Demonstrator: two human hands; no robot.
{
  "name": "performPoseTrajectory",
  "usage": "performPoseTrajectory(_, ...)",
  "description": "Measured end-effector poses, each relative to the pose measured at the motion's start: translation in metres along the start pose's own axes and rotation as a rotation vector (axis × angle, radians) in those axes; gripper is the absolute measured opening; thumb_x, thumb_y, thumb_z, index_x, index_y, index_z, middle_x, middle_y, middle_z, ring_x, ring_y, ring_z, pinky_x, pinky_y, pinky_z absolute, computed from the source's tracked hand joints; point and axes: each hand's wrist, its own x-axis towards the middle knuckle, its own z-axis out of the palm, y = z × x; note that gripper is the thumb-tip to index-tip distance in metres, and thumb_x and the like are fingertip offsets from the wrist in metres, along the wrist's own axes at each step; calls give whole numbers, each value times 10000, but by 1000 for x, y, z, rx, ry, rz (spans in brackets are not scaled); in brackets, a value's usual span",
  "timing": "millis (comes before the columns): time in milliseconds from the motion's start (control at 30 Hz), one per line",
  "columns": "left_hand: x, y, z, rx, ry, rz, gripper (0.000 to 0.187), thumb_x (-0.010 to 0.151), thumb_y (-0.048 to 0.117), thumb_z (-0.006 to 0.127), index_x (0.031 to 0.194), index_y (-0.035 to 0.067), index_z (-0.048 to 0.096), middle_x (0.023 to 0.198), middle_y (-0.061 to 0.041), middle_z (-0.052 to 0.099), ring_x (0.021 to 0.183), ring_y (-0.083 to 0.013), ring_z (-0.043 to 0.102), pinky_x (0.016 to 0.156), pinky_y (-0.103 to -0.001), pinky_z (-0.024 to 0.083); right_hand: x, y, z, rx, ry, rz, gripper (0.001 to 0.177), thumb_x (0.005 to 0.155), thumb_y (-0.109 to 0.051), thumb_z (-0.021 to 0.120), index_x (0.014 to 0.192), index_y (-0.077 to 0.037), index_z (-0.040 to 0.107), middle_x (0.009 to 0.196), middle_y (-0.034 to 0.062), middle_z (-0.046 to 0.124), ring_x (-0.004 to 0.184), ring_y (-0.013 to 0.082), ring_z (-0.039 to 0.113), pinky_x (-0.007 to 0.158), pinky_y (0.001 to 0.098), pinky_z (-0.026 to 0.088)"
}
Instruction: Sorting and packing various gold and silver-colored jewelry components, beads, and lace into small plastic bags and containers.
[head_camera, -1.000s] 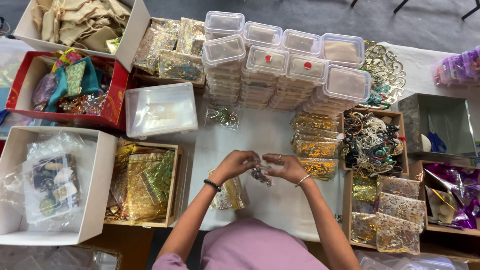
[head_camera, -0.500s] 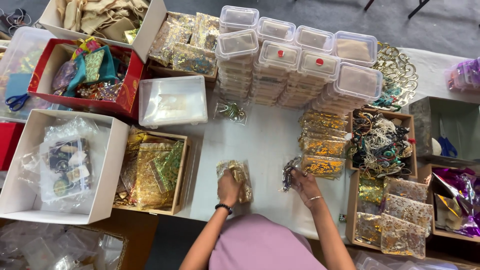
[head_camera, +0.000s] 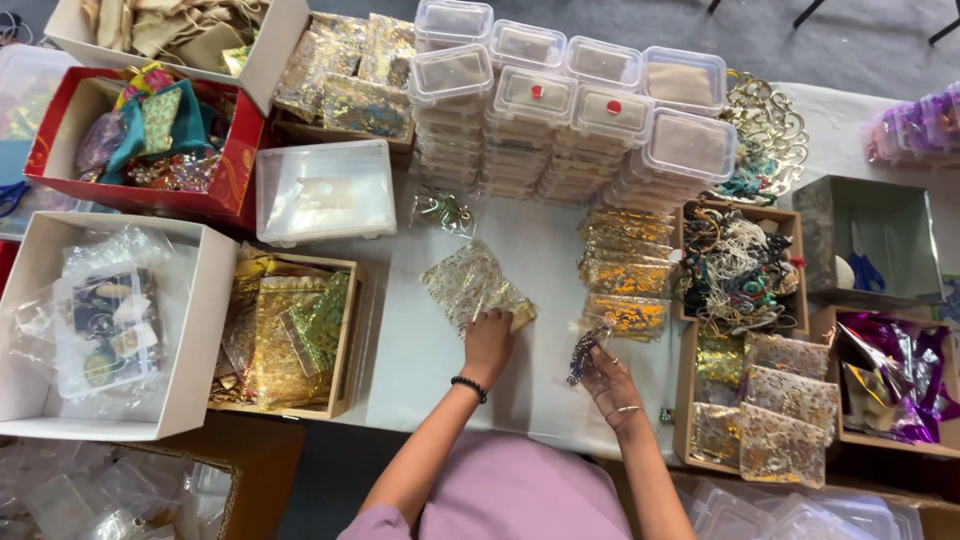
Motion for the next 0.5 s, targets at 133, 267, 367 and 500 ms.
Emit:
performPoseTrajectory(133, -16, -27, 45, -10, -63, -36, 129, 901, 74, 615, 1022, 81, 659, 1080, -120, 670, 1030, -328, 641, 840, -462, 546, -15, -3, 0, -14, 10, 14, 265, 928, -195, 720, 1167, -84, 699, 1039, 36, 740, 940, 176, 704, 886, 376, 579)
performPoseTrajectory(267, -19, -23, 4, -100, -71, 6, 222, 830, 113, 653, 1036, 30, 642, 1052, -156, 654, 1037, -365, 618, 856, -452, 545, -19, 5, -8, -21, 32, 47, 251, 925, -202, 719, 1153, -98, 703, 1035, 28, 739, 948, 172, 708, 877, 372, 577)
performPoseTrajectory(367, -19, -23, -3, -159, -56, 38, 285, 768, 168, 705, 997, 10, 646, 1041, -179, 648, 1029, -388, 610, 830, -466, 544, -20, 10, -10, -27, 39, 69, 230, 935, -212, 720, 1138, -106, 703, 1033, 27, 737, 950, 175, 707, 861, 371, 576)
performPoseTrajectory(500, -23, -51, 49, -129, -65, 19, 95, 940, 133, 644, 933, 43, 674, 1025, -148, 672, 1041, -360, 647, 824, -471, 572, -20, 15, 0, -44, 28, 111, 223, 941, -233, 716, 1128, -115, 699, 1035, 22, 747, 957, 168, 710, 841, 354, 569)
